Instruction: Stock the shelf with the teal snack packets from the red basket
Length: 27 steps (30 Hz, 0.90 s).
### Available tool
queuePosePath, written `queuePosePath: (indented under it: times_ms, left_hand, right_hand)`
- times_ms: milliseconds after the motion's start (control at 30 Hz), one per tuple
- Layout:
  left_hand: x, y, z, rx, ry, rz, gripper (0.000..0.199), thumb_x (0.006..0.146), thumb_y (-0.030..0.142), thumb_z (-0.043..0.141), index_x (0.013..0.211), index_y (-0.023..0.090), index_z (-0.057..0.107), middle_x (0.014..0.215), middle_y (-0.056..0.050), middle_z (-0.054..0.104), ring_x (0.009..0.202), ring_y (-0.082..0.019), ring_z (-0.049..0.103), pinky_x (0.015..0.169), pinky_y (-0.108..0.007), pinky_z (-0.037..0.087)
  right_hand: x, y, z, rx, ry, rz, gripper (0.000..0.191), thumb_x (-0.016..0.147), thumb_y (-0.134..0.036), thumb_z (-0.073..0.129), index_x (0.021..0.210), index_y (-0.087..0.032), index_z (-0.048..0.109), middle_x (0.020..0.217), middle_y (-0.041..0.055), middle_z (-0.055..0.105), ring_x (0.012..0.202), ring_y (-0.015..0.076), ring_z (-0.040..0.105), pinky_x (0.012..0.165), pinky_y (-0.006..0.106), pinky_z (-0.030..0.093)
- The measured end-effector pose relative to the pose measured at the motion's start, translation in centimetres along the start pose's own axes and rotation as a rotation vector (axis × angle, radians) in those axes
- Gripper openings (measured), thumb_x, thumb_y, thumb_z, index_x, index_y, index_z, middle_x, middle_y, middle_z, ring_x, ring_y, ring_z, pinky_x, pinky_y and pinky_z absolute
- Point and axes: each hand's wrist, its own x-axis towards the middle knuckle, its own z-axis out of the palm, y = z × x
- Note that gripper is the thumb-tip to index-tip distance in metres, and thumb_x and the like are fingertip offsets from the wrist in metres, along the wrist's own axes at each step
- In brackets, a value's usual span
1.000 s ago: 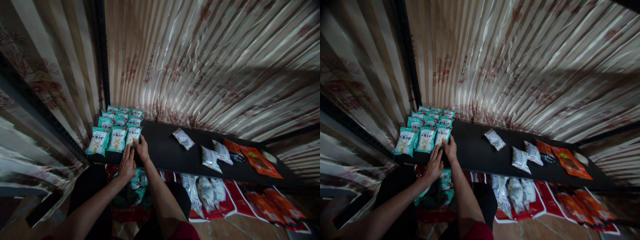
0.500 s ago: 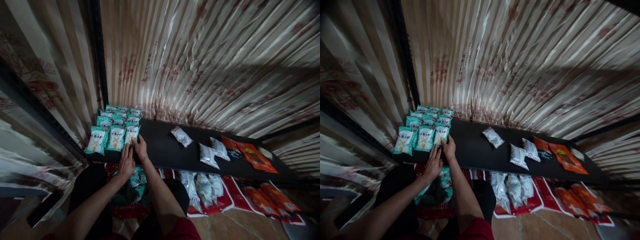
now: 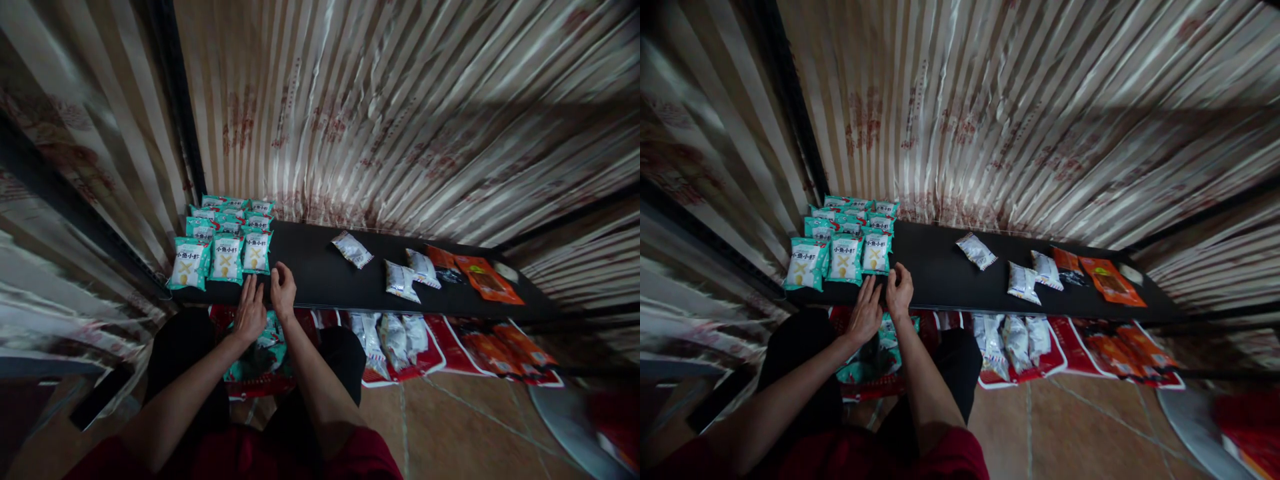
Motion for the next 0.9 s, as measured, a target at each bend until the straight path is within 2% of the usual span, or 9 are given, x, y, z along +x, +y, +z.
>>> queuePosePath:
  times_ms: [133, 267, 400, 500, 600, 700, 900]
  left_hand:
    - [-1.9, 0.5, 0.0, 0.046, -0.065, 0.056, 0.052, 0.077, 0.006, 0.038, 0.129, 0.004, 0.045, 0.146, -0.019, 0.033, 0.14, -0.026, 0.017, 0.113, -0.046, 0.026]
    - [-4.1, 1.0, 0.3, 0.048, -0.097, 0.103, 0.059, 0.08, 0.01, 0.039, 0.139, 0.009, 0.032, 0.147, -0.017, 0.032, 0.14, -0.025, 0.016, 0.114, -0.048, 0.02]
    - [-6.9, 1.2, 1.1, 0.008, -0.137, 0.065, 0.061, 0.084, 0.015, 0.04, 0.143, 0.013, 0.025, 0.15, -0.015, 0.025, 0.141, -0.024, 0.01, 0.112, -0.048, 0.023]
    - [-8.8, 0.9, 1.8, -0.019, -0.216, 0.073, 0.058, 0.082, 0.011, 0.038, 0.139, 0.008, 0.032, 0.15, -0.018, 0.025, 0.141, -0.025, 0.008, 0.11, -0.048, 0.027]
    - [-10.0, 0.2, 2.5, -0.028, -0.258, 0.055, 0.056, 0.077, 0.003, 0.036, 0.133, 0.005, 0.042, 0.148, -0.019, 0.028, 0.141, -0.026, 0.011, 0.109, -0.048, 0.03]
    - [-10.3, -0.5, 3.3, -0.026, -0.301, 0.0, 0.06, 0.072, 0.002, 0.038, 0.131, 0.007, 0.044, 0.147, -0.018, 0.031, 0.14, -0.026, 0.016, 0.108, -0.05, 0.032]
    - [-9.5, -1.1, 4.5, 0.035, -0.455, -0.121, 0.063, 0.07, 0.005, 0.04, 0.133, 0.009, 0.043, 0.146, -0.017, 0.034, 0.139, -0.027, 0.021, 0.107, -0.05, 0.033]
  right_hand:
    - [-2.7, 0.0, -1.1, 0.013, 0.002, -0.034, 0.035, 0.088, -0.038, 0.041, 0.106, -0.016, 0.061, 0.107, 0.0092, 0.064, 0.1, 0.0181, 0.058, 0.093, 0.032, 0.043]
    - [-6.0, 0.8, -2.0, 0.006, -0.023, -0.025, 0.031, 0.088, -0.035, 0.04, 0.101, -0.019, 0.062, 0.101, 0.0073, 0.066, 0.097, 0.018, 0.059, 0.092, 0.032, 0.043]
    - [-9.4, 2.5, -2.7, -0.052, -0.046, -0.03, 0.028, 0.088, -0.034, 0.041, 0.098, -0.019, 0.063, 0.098, 0.007, 0.066, 0.094, 0.018, 0.06, 0.09, 0.032, 0.044]
    - [-11.0, 4.5, -2.9, -0.153, -0.072, 0.043, 0.028, 0.087, -0.03, 0.041, 0.1, -0.017, 0.062, 0.1, 0.0088, 0.067, 0.094, 0.0189, 0.061, 0.09, 0.032, 0.045]
    - [-11.6, 6.9, -2.8, -0.325, -0.163, 0.203, 0.029, 0.082, -0.022, 0.044, 0.103, -0.015, 0.062, 0.105, 0.0119, 0.067, 0.098, 0.021, 0.062, 0.09, 0.033, 0.046]
    - [-11.4, 8.8, -2.4, -0.429, -0.257, 0.307, 0.031, 0.079, -0.017, 0.047, 0.107, -0.016, 0.063, 0.11, 0.0135, 0.066, 0.102, 0.0224, 0.062, 0.091, 0.033, 0.045]
    - [-10.1, 11.3, -1.5, -0.454, -0.271, 0.386, 0.037, 0.076, -0.013, 0.051, 0.111, -0.015, 0.061, 0.115, 0.0144, 0.064, 0.112, 0.023, 0.058, 0.094, 0.033, 0.044]
